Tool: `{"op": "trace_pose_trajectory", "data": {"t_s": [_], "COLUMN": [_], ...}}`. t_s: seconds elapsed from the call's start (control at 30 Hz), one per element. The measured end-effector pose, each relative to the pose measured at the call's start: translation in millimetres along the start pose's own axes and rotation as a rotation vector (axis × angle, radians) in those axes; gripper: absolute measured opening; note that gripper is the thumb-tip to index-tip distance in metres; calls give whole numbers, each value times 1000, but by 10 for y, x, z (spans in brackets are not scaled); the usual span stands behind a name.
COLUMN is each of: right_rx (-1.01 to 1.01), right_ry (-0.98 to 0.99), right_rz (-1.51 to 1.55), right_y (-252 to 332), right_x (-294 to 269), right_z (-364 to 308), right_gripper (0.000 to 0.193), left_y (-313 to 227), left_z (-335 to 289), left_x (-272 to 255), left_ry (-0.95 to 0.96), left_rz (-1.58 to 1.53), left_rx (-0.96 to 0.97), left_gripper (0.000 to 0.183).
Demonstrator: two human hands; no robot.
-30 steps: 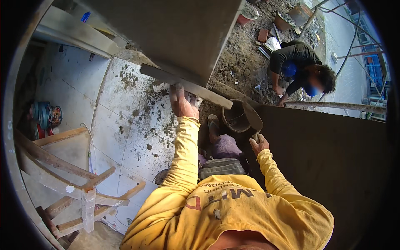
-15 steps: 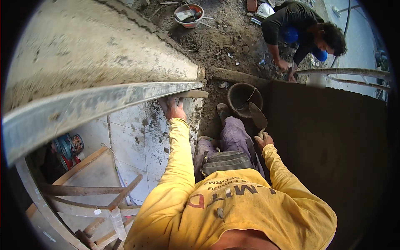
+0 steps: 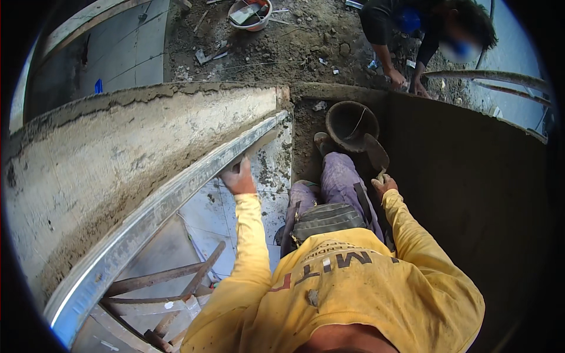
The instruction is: The person is applying and smoothing cement mortar onto a concrete wall using a trowel and a wooden float. They scoop mortar from a bucket and spread it along the wall's edge, then use the float to level the surface.
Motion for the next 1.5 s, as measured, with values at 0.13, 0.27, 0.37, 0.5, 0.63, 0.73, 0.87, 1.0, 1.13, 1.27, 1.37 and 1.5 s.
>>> {"op": "trace_pose_trajectory", "data": {"t_s": [0.13,0.27,0.37,0.5,0.63,0.73,0.87,1.0,1.13,1.27,1.37,1.5], "right_rx": [26,10,-14,-25,96,53,96,121,88,26,49,69], "right_ry": [11,80,68,53,21,4,22,30,-38,-41,-39,3], "right_rz": [144,218,227,257,422,379,393,421,428,462,468,445], "right_y": [-222,-218,-150,-231,-557,-782,-1092,-1145,-1045,-916,-1016,-1026], "right_x": [109,418,436,574,938,1259,1690,1797,1830,1839,1977,2063], "right_z": [231,267,75,-131,-311,-348,-380,-431,-444,-430,-441,-471], "right_gripper": [66,62,61,59,56,55,57,61,54,48,48,56], "left_y": [-266,607,1358,1989,2468,2813,3185,3229,2882,2558,1858,632], "left_z": [-59,99,217,336,420,561,660,620,556,725,504,376], "left_x": [64,79,130,275,430,433,466,644,684,203,146,-62], "left_ry": [-13,-83,-101,-67,-37,-15,-4,-92,-38,-11,15,17], "left_rz": [43,203,326,506,515,502,465,435,338,241,188,218], "left_rx": [-11,-66,-130,-181,-135,-164,-224,-250,-193,-168,-327,-215], "left_gripper": [49,48,45,47,46,49,52,52,56,45,25,31]}}
Point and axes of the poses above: each hand's wrist, its own z-axis towards the middle knuckle, its own x-axis out of the palm, y = z × x, the point moved 8 cm from there along z, towards the middle knuckle, and after that the axes turned 3 degrees about -x, right-handed, at the moved point
